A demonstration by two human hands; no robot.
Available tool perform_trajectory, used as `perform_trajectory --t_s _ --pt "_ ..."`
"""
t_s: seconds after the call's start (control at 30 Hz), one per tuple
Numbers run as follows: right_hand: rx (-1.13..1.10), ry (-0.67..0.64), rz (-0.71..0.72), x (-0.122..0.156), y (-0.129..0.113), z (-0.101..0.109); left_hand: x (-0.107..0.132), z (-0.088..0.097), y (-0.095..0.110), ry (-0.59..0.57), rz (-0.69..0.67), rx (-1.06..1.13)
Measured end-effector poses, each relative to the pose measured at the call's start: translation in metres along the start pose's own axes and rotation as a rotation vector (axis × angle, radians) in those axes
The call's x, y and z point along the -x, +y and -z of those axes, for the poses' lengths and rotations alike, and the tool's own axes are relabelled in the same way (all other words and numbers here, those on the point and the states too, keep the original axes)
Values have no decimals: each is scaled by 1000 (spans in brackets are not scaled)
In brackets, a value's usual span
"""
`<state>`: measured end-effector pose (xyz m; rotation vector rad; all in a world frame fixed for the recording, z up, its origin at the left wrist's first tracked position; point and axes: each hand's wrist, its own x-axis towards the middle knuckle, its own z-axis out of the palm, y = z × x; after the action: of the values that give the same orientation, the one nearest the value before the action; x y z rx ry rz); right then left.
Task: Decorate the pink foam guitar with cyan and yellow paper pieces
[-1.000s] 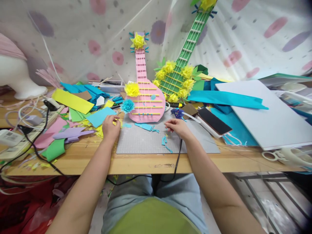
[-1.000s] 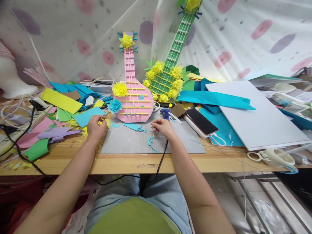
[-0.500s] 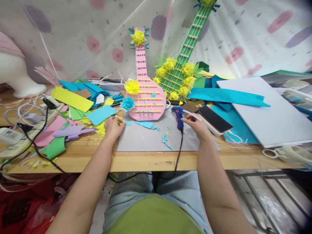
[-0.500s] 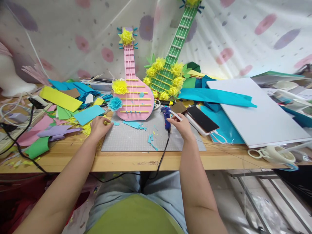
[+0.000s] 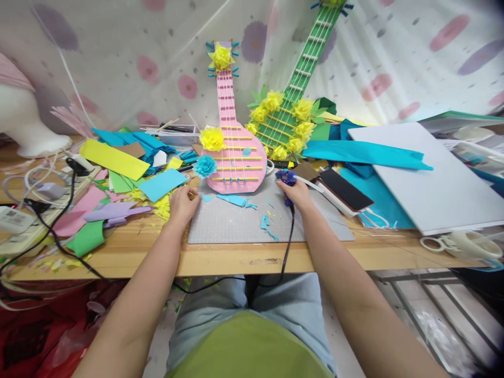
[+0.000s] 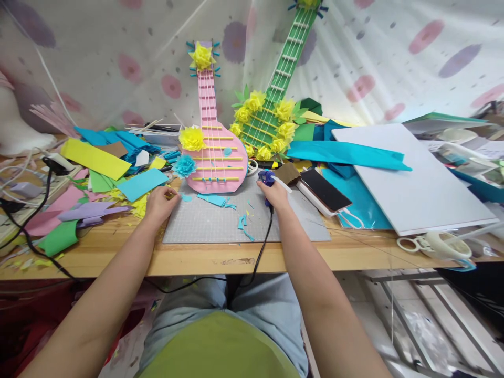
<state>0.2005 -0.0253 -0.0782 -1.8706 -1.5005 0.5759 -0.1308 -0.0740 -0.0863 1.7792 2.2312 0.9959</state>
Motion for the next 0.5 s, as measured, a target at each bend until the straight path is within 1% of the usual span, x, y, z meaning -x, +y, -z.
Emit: perform_trajectory --t_s 0.1,0.2,0.3,0.37,0.4,0.43,0.47,0.5 --pt "57 22 -56 2 -4 -2 0 1 -1 27 56 119" --pt "43 100 -80 4 -2 -6 1 0 -1 93 60 241" --pt "-82 210 -82 5 2 -10 2 -2 4 156 66 422" --pt "-219 302 -37 7 2 -11 5 -5 13 172 100 581" --pt "-288 320 -4 9 1 -12 8 -6 18 165 127 668" --pt "-347 301 29 12 -1 -12 10 -8 23 148 155 747" --pt "-390 245 55 16 -4 -13 13 -10 28 126 182 810" --pt "-412 158 76 21 -8 -14 15 -11 33 105 202 855"
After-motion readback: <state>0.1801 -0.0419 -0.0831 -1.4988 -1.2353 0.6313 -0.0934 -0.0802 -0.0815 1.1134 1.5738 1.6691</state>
